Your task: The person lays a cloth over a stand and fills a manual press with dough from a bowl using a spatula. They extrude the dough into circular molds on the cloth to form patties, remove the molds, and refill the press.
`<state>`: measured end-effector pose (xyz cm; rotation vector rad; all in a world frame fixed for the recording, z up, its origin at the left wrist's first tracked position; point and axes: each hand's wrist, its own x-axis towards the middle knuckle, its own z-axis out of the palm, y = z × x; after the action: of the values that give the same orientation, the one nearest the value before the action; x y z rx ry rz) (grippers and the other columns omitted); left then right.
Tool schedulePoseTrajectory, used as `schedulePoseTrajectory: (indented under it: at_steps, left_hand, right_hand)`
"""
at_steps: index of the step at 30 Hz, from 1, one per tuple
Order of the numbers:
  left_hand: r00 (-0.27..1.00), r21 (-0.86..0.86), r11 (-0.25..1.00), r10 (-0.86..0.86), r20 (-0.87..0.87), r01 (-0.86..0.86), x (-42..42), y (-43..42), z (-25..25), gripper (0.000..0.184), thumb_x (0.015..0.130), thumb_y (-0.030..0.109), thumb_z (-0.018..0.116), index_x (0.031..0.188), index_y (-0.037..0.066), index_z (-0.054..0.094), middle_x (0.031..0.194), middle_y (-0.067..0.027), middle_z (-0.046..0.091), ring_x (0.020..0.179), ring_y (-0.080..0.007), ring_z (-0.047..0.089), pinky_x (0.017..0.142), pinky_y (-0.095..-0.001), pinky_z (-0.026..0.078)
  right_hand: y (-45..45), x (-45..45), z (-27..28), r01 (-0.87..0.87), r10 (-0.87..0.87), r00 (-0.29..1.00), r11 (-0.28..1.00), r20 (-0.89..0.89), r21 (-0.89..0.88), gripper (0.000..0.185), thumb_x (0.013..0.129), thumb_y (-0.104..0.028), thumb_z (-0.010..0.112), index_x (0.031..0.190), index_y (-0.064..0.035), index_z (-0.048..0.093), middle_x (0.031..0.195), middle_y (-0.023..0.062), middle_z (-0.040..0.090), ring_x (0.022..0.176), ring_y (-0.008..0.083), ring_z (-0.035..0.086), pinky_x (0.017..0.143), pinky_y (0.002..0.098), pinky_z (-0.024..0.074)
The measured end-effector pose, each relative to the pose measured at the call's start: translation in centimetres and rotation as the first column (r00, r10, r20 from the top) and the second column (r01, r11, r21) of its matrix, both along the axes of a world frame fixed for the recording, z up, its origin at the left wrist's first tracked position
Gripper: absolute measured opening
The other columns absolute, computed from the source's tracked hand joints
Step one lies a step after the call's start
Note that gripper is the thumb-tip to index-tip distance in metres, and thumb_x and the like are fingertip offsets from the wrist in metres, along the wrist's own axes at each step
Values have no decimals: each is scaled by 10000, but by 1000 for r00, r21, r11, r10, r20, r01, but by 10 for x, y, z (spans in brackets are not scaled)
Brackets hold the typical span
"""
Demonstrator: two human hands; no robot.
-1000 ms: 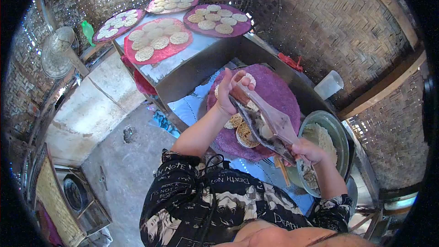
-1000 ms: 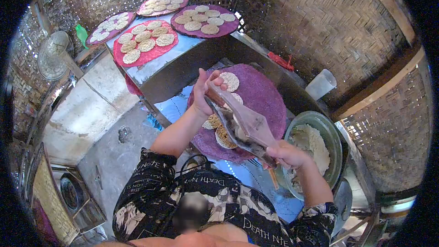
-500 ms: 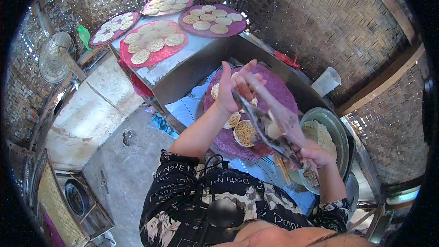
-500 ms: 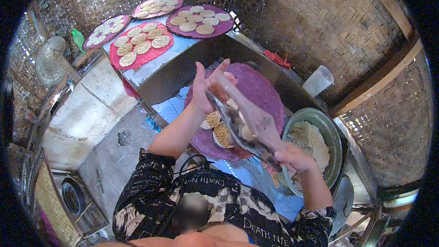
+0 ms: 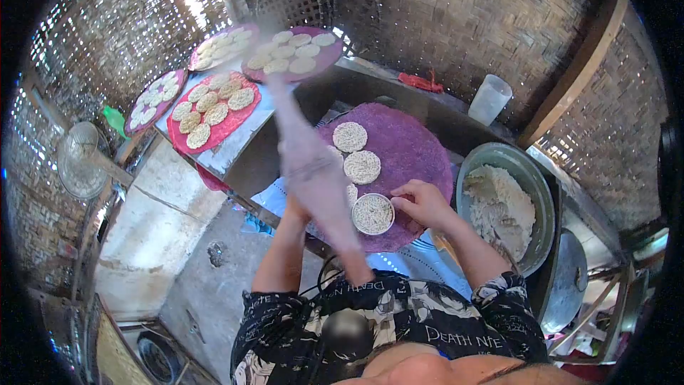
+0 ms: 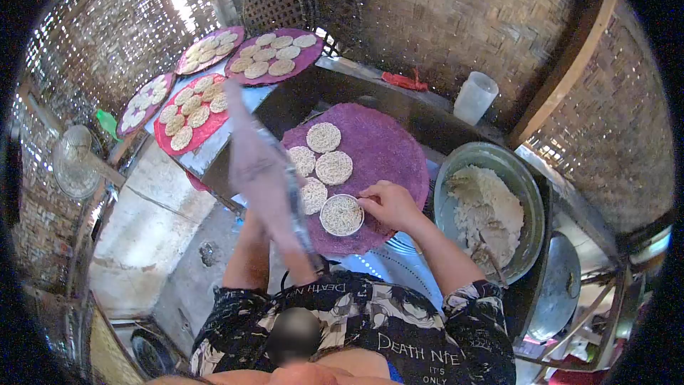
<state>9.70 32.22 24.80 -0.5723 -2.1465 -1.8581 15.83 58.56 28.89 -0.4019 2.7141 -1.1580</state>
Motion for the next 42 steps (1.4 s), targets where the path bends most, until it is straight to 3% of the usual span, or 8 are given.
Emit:
schedulePoseTrajectory:
  at_steps: [19, 22, 26, 32, 33, 35, 37, 42]
  left_hand:
    - [908, 320, 892, 193, 372, -320, 81, -93, -3, 380, 662, 207, 689, 976, 26, 577, 879, -131, 606, 854, -286, 582, 825, -371, 446]
    - [935, 222, 932, 224, 274, -288, 62, -61, 7, 370, 652, 205, 695, 956, 25, 586, 852, -129, 610, 833, -286, 588, 819, -371, 449]
    - [958, -55, 957, 282, -51, -285, 41, 5, 34, 357, 638, 202, 705, 929, 24, 598, 815, -128, 616, 804, -286, 596, 811, -372, 454]
    - [958, -644, 763, -140, -250, -57, 29, 40, 65, 617, 620, 180, 718, 1166, 24, 476, 1176, -157, 504, 1061, -274, 518, 973, -361, 333]
    - [945, -324, 904, -318, -73, 279, 17, 39, 69, 610, 646, 224, 695, 1172, 17, 467, 1169, -163, 508, 1072, -290, 511, 981, -388, 323]
    - [683, 491, 589, -730, -18, 642, -9, 34, 80, 612, 699, 313, 651, 1185, 2, 448, 1157, -175, 515, 1093, -320, 497, 998, -443, 302]
    - [571, 874, 243, -820, -47, 420, -21, 35, 110, 610, 763, 436, 550, 1181, 2, 461, 1092, -174, 552, 1069, -334, 506, 994, -476, 297]
    - [435, 949, -136, -864, -255, 286, -53, 54, 78, 678, 838, 616, 334, 1118, 29, 526, 961, -152, 608, 900, -322, 566, 964, -482, 333]
  right_hand:
    - [-14, -1, -15, 104, -56, 986, 943, -157, 317, 251, 744, -306, 588, 731, -60, 633, 811, 113, 590, 793, 315, 577, 700, 429, 463]
    - [-19, 5, 1, 147, -80, 955, 964, -285, 222, 301, 782, -346, 578, 826, -52, 626, 823, 92, 596, 790, 265, 584, 714, 396, 464]
    - [-33, 30, 30, -75, 230, 965, 701, 125, -709, 572, 877, -528, 394, 956, 9, 576, 871, 69, 595, 814, 125, 568, 685, 302, 456]
    - [11, 42, 26, 79, 252, 846, 812, 470, -578, 867, 774, -679, 398, 1302, 7, 349, 1222, 135, 461, 969, 236, 542, 810, 351, 437]
    - [16, 44, 29, 77, 251, 880, 762, 403, -643, 862, 772, -673, 414, 1304, 2, 348, 1244, 141, 441, 956, 247, 548, 799, 365, 443]
    - [31, 45, 30, 154, 312, 819, 689, 481, -708, 838, 744, -652, 490, 1315, -57, 339, 1235, 162, 420, 948, 301, 543, 782, 412, 452]
    - [32, 49, 50, 171, 458, 698, 639, 550, -750, 885, 726, -646, 527, 1338, -61, 271, 1217, 176, 419, 993, 308, 522, 792, 420, 458]
    - [47, 33, 48, 206, 446, 626, 697, 640, -687, 763, 748, -608, 530, 1253, -57, 380, 1086, 206, 527, 870, 306, 596, 706, 368, 508]
